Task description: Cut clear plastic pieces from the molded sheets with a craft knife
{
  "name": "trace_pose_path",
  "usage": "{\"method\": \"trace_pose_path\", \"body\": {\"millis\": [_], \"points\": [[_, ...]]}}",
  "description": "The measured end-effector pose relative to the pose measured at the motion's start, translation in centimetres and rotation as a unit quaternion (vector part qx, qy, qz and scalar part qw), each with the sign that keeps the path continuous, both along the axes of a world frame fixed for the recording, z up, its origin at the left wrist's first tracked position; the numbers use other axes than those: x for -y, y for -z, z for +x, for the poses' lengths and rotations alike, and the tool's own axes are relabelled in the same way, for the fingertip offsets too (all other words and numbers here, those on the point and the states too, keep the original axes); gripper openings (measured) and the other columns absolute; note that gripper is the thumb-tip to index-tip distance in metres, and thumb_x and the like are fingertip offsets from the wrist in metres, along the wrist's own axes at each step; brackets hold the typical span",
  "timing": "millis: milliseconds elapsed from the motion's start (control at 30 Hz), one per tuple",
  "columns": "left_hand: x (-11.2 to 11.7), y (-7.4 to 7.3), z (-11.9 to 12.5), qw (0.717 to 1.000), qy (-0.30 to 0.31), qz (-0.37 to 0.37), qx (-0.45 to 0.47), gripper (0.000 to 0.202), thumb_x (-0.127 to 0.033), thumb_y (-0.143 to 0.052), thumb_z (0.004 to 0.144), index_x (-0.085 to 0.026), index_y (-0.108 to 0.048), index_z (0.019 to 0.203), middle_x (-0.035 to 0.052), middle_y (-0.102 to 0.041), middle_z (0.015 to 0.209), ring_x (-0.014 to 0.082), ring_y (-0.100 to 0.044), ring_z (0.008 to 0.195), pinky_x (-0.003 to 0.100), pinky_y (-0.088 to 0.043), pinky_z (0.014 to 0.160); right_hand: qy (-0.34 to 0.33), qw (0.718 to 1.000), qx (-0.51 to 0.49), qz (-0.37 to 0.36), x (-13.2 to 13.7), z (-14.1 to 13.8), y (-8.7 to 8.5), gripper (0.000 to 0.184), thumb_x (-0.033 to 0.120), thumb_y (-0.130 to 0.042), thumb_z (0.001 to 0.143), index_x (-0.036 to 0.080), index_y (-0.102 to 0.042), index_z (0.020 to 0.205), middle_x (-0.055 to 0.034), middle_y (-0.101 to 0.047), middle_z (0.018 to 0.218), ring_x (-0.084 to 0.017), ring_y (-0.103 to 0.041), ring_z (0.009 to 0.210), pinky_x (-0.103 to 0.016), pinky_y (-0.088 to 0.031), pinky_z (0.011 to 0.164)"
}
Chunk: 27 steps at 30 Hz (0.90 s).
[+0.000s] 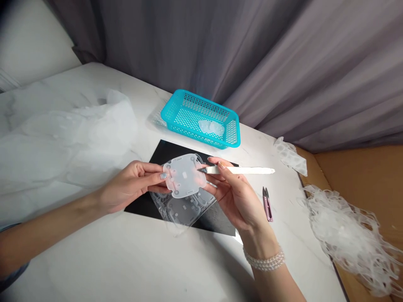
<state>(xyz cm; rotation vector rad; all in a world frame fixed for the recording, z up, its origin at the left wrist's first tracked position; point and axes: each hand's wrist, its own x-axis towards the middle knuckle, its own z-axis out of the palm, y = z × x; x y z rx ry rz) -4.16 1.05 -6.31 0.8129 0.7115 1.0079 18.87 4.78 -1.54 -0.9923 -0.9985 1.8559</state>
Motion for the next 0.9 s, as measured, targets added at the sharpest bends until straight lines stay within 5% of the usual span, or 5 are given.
{"method": "trace_pose_path", "body": {"millis": [400,467,567,667,900], "points": [[0.0,0.2,0.0,0.963,-0.052,0.114,-0.237,0.037,-0.031,-0.054,0.095,-0.012,-0.064,0.124,0.0123,-0.072,0.116,0.0220,-0.068,0.108,0.037,-0.054,0.099,0.103,0.983,0.054,0.142,-2.2,-0.3,-1.6,0.011,0.028,-0.064,0.090,0.024,-0.071,0.097,-0.0016,-0.076,0.092,-0.017,-0.072,0.093,-0.031,-0.059,0.089],[0.5,0.7,0.1,0.883,-0.084,0.263,-0.379,0.034,-0.025,-0.048,0.096,-0.011,-0.064,0.123,0.0138,-0.070,0.120,0.0232,-0.067,0.111,0.039,-0.053,0.100,0.177,0.929,0.114,0.305,-4.8,-0.9,-1.7,0.016,0.031,-0.059,0.093,0.025,-0.070,0.102,-0.0029,-0.075,0.098,-0.018,-0.070,0.100,-0.036,-0.054,0.095],[2.2,1.8,1.0,0.671,-0.059,0.502,-0.543,0.034,-0.009,-0.043,0.093,-0.005,-0.065,0.118,0.0183,-0.072,0.110,0.0280,-0.066,0.110,0.043,-0.055,0.095,0.220,0.810,0.252,0.482,-9.9,-2.0,-0.6,0.023,0.033,-0.054,0.094,0.024,-0.070,0.108,-0.0047,-0.072,0.113,-0.017,-0.064,0.113,-0.034,-0.046,0.102],[4.6,2.8,2.4,0.486,-0.019,0.598,-0.638,0.033,-0.008,-0.049,0.089,0.001,-0.064,0.118,0.0226,-0.072,0.107,0.0324,-0.067,0.106,0.045,-0.057,0.090,0.157,0.795,0.316,0.493,-13.5,-2.7,1.1,0.018,0.024,-0.064,0.087,0.021,-0.074,0.101,-0.0045,-0.074,0.109,-0.020,-0.054,0.128,-0.034,-0.033,0.112],[8.4,3.4,3.6,0.373,-0.005,0.425,-0.824,0.049,-0.021,-0.059,0.085,0.007,-0.060,0.125,0.0343,-0.059,0.125,0.0432,-0.058,0.119,0.050,-0.054,0.094,0.016,0.775,0.413,0.478,-5.2,-3.4,3.0,0.033,0.032,-0.053,0.096,0.028,-0.063,0.127,-0.0062,-0.070,0.108,-0.023,-0.063,0.103,-0.043,-0.048,0.093]]}}
